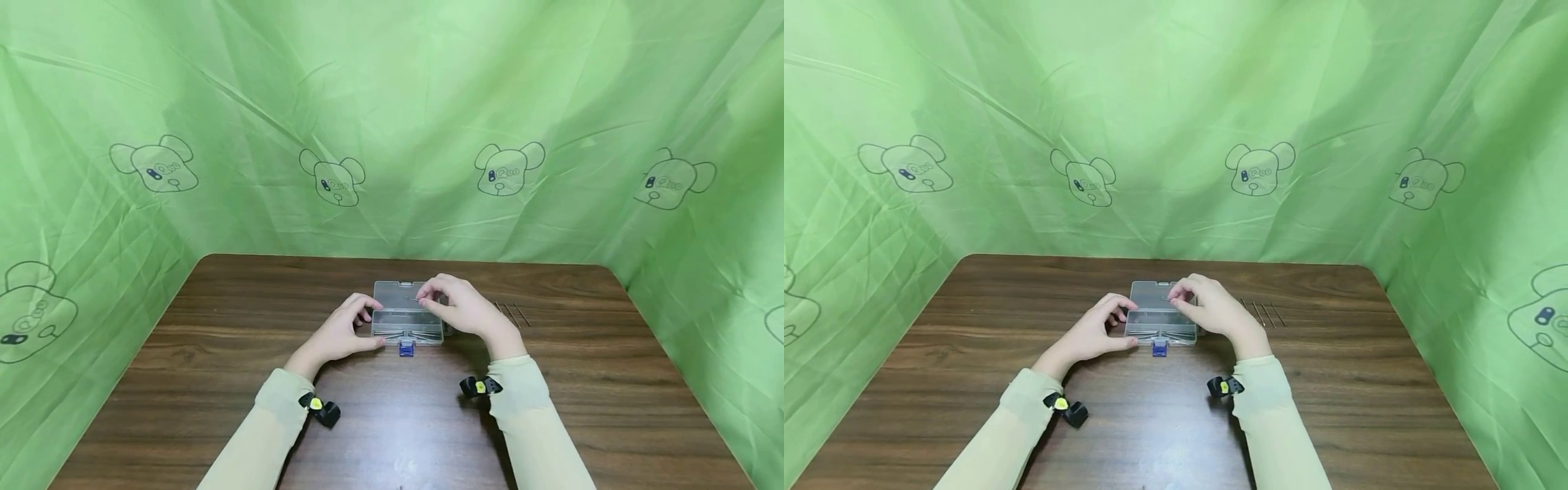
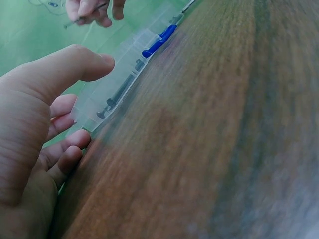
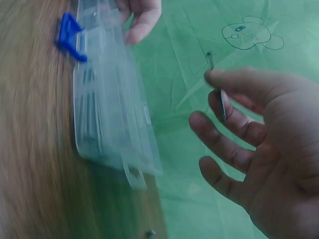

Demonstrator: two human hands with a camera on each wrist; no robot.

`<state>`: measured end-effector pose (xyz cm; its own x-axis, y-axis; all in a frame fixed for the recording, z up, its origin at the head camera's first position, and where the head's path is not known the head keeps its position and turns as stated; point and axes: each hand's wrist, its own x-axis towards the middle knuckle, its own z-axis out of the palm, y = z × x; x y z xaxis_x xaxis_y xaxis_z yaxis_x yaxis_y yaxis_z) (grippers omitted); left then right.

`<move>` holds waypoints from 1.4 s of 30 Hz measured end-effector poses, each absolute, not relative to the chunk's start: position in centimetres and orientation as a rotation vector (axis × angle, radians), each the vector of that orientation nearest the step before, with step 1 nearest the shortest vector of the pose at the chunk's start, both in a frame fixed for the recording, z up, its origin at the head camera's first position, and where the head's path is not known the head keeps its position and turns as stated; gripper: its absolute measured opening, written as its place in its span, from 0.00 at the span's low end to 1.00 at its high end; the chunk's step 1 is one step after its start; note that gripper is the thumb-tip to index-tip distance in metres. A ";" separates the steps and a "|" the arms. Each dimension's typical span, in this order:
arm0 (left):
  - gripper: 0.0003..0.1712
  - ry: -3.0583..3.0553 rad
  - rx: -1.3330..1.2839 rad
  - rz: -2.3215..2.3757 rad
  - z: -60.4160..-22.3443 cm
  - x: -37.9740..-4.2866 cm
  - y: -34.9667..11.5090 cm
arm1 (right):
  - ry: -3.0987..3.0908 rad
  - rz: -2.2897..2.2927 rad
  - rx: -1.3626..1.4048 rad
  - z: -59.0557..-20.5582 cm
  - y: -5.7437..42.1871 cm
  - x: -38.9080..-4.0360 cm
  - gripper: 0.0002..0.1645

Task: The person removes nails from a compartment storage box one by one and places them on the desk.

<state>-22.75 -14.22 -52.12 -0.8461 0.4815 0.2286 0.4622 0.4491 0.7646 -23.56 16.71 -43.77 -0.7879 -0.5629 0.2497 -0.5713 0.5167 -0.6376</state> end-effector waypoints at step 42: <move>0.36 2.665 0.842 1.362 -52.2 -22.8 -14.3 | -2.881 0.918 0.160 -47.4 35.2 -22.6 0.13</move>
<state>-22.78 -14.32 -52.21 -0.8526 0.4788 0.2093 0.4500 0.4693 0.7597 -22.59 35.22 -47.42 -0.9880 -0.0658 0.1398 -0.1346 0.8113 -0.5690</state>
